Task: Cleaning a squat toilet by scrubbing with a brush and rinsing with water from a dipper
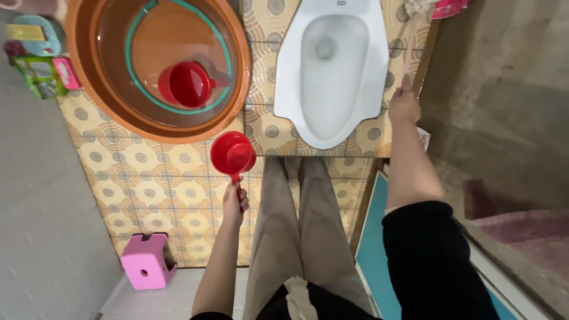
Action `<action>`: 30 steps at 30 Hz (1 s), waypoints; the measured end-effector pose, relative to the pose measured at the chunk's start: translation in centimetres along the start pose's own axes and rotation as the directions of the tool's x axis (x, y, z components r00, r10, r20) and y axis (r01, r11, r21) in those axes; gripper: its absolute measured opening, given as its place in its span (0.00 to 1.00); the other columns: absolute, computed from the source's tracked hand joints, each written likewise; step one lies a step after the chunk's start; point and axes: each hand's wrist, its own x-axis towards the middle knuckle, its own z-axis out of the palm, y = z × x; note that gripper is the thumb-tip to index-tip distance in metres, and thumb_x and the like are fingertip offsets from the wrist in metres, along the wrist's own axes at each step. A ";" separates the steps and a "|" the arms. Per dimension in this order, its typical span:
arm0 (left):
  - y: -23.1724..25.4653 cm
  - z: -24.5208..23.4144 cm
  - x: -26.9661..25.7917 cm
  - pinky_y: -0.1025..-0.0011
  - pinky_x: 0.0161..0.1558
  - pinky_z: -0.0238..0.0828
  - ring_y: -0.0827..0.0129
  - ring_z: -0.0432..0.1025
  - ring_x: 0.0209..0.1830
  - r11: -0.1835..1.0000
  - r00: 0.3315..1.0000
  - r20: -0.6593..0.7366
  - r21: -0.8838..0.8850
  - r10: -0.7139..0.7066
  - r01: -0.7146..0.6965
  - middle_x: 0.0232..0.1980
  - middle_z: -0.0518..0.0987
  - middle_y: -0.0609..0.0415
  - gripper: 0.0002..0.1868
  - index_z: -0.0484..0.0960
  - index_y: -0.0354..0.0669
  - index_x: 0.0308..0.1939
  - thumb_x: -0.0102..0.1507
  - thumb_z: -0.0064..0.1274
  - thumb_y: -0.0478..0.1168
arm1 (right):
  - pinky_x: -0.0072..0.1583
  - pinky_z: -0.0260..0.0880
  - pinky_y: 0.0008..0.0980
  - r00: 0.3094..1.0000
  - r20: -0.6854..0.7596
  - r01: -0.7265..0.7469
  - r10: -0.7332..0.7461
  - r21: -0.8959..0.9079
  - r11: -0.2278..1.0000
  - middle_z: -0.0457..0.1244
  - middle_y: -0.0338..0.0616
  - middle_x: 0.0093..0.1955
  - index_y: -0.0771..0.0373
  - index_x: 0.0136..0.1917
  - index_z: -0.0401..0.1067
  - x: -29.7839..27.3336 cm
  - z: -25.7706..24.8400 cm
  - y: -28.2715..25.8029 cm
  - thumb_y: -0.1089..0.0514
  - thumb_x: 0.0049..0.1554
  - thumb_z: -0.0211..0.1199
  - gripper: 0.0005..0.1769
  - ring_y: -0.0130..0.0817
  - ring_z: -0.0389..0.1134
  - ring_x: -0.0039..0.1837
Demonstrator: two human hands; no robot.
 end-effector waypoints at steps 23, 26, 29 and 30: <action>-0.9 2.8 -2.0 0.80 0.14 0.46 0.78 0.51 0.12 0.991 0.998 -0.047 -0.135 -0.029 0.022 0.22 0.56 0.63 0.06 0.70 0.57 0.47 0.68 0.43 0.48 | 0.52 0.74 0.52 0.997 -0.057 0.050 -0.053 -0.051 0.997 0.72 0.47 0.44 0.30 0.64 0.74 -1.7 4.2 -4.7 0.38 0.67 0.42 0.21 0.48 0.75 0.54; -1.1 2.8 -1.9 0.80 0.13 0.45 0.77 0.50 0.12 0.986 0.999 -0.043 -0.165 -0.033 0.025 0.22 0.55 0.63 0.04 0.69 0.59 0.45 0.69 0.43 0.48 | 0.58 0.71 0.58 0.988 -0.017 0.156 -0.155 0.091 0.984 0.71 0.58 0.51 0.33 0.82 0.50 -4.1 0.9 -7.3 0.48 0.71 0.40 0.27 0.57 0.73 0.59; -1.1 2.3 -2.1 0.80 0.13 0.45 0.78 0.48 0.12 0.979 0.998 -0.056 -0.204 -0.038 0.026 0.22 0.53 0.64 0.03 0.69 0.59 0.44 0.69 0.43 0.48 | 0.58 0.72 0.56 0.975 0.052 0.218 -0.214 -0.092 0.972 0.71 0.52 0.53 0.32 0.83 0.45 -5.3 2.3 -12.5 0.47 0.71 0.40 0.28 0.52 0.73 0.59; -1.3 2.0 -2.0 0.80 0.13 0.45 0.77 0.49 0.12 0.976 0.998 -0.061 -0.215 -0.035 0.021 0.22 0.54 0.63 0.04 0.69 0.59 0.43 0.68 0.44 0.48 | 0.55 0.74 0.53 0.958 0.041 0.286 -0.283 -0.170 0.943 0.71 0.48 0.52 0.34 0.83 0.45 -5.6 3.3 -14.3 0.49 0.71 0.41 0.29 0.48 0.74 0.56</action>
